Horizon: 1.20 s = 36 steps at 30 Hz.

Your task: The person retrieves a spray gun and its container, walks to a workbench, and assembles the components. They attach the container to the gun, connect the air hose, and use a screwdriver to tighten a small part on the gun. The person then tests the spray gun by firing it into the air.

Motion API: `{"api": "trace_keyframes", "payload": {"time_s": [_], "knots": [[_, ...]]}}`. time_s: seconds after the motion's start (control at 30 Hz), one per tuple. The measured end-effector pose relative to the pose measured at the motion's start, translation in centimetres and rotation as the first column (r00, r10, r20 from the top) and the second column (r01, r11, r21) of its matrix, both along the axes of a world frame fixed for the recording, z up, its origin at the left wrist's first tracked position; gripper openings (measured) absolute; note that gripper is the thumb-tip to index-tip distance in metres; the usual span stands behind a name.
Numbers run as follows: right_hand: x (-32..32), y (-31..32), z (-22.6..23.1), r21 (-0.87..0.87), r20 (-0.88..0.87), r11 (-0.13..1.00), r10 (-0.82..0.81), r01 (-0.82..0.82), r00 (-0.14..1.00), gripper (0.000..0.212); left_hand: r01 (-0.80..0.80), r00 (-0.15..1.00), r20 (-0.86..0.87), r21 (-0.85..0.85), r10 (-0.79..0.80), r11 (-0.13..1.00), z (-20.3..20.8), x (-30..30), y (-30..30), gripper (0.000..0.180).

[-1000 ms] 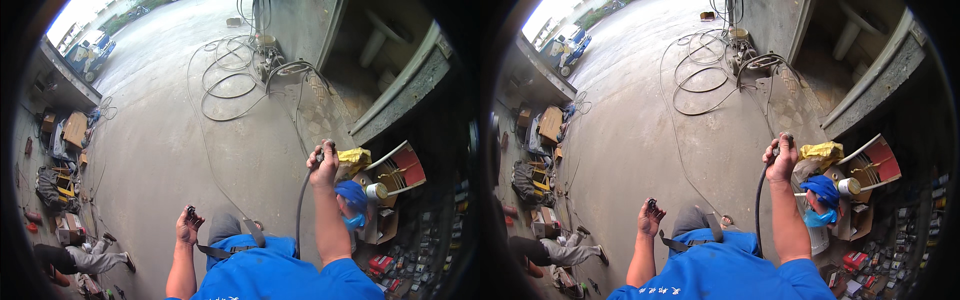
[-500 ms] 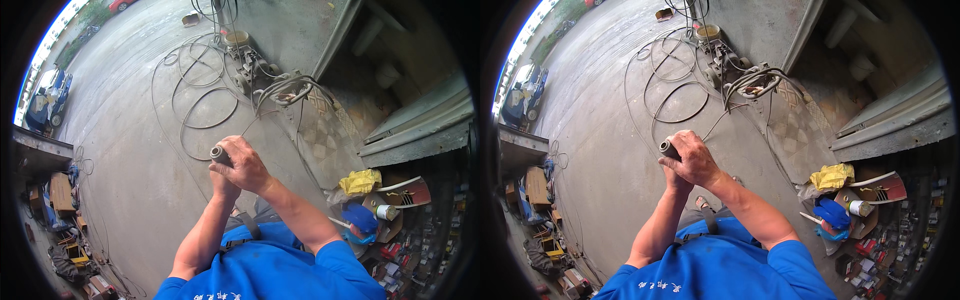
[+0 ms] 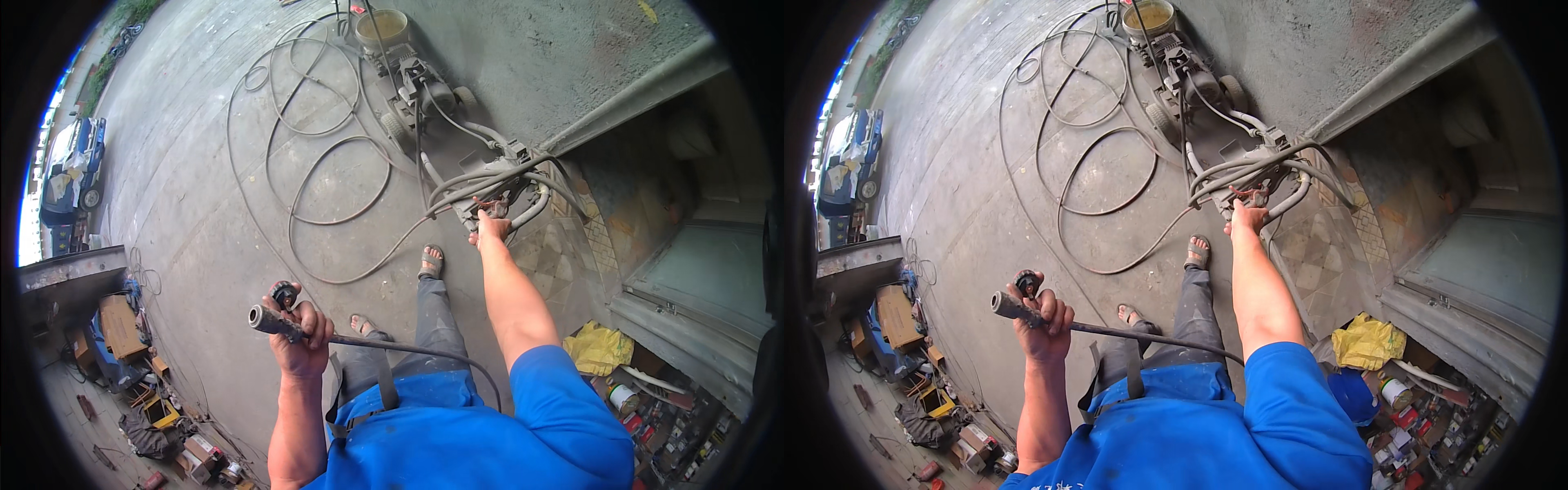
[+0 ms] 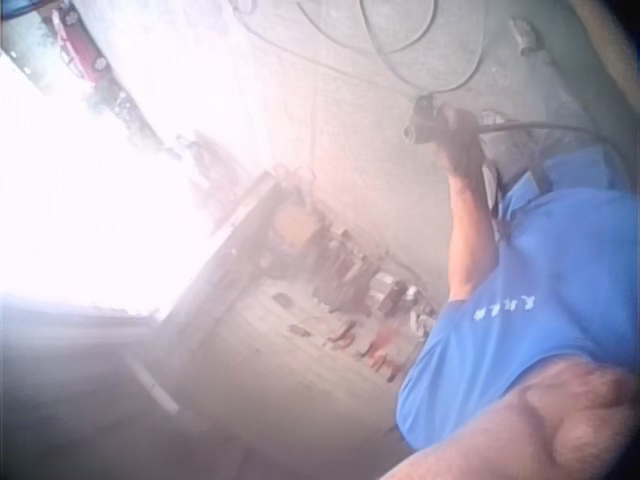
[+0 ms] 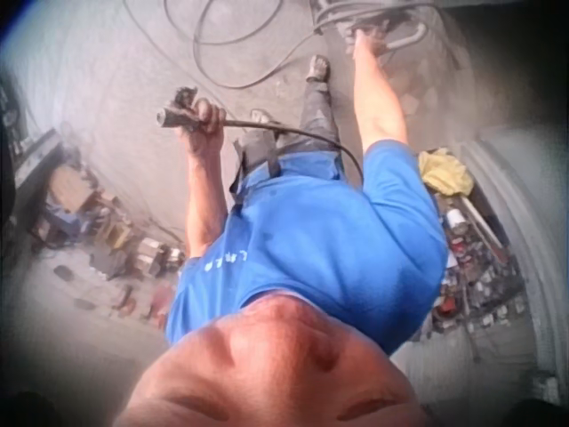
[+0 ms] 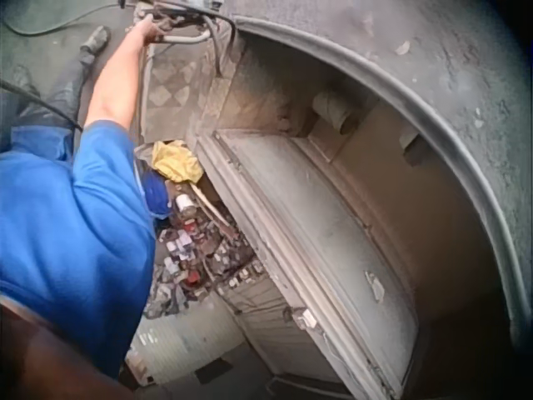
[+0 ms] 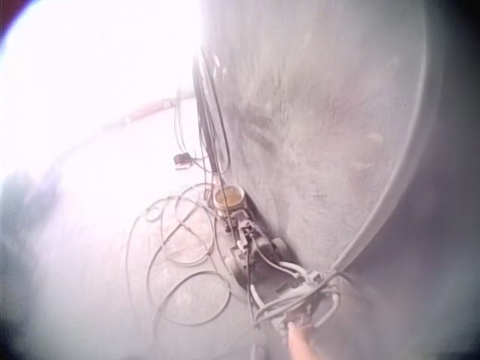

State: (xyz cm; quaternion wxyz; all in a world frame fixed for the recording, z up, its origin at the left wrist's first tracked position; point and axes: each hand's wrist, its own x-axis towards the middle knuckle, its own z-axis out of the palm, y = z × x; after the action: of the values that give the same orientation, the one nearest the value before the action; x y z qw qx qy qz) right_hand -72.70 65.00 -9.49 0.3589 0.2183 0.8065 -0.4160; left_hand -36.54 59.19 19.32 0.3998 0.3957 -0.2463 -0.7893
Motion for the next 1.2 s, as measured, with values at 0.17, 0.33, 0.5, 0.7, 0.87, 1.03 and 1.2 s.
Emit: {"api": "trace_keyframes", "payload": {"time_s": [0.17, 0.33, 0.5, 0.7, 0.87, 1.03, 1.2], "knots": [[-0.7, -3.2, -0.3, -0.016, -0.053, 0.962, -0.274, 0.273, 0.960, 0.045, 0.047, 0.999, 0.012, -0.051, -0.047, 0.998, 0.8, -1.1, -4.6, 0.056], [0.5, 2.3, 5.1, -0.274, 0.114, 0.919, -0.263, 0.284, 0.958, 0.014, 0.079, 0.997, -0.023, 0.035, -0.078, 0.996, 1.2, -2.0, -6.9, 0.053], [11.9, 11.4, 18.1, -0.554, -0.271, 0.820, -0.017, -0.142, 0.963, 0.060, 0.170, 0.983, -0.080, 0.096, -0.162, 0.981, 2.2, -0.6, -9.1, 0.052], [12.1, 4.2, 31.0, -0.719, -0.562, 0.290, 0.291, -0.631, 0.774, 0.058, 0.483, 0.874, 0.126, -0.126, -0.469, 0.866, 5.0, 3.1, -10.8, 0.048], [16.1, -4.4, 42.7, -0.837, -0.499, -0.079, 0.518, -0.542, 0.695, 0.076, 0.402, 0.915, 0.031, -0.133, -0.401, 0.906, 6.3, 4.2, -9.8, 0.046], [23.3, -11.6, 47.3, -0.909, -0.368, -0.359, 0.448, -0.213, 0.814, 0.021, 0.344, 0.939, 0.055, -0.186, -0.339, 0.921, 7.3, 5.7, -8.2, 0.040], [28.9, -13.6, 47.1, -0.898, -0.373, -0.409, 0.516, -0.161, 0.772, 0.044, 0.275, 0.961, 0.082, -0.339, -0.263, 0.900, 9.4, 7.0, -6.7, 0.042]]}}
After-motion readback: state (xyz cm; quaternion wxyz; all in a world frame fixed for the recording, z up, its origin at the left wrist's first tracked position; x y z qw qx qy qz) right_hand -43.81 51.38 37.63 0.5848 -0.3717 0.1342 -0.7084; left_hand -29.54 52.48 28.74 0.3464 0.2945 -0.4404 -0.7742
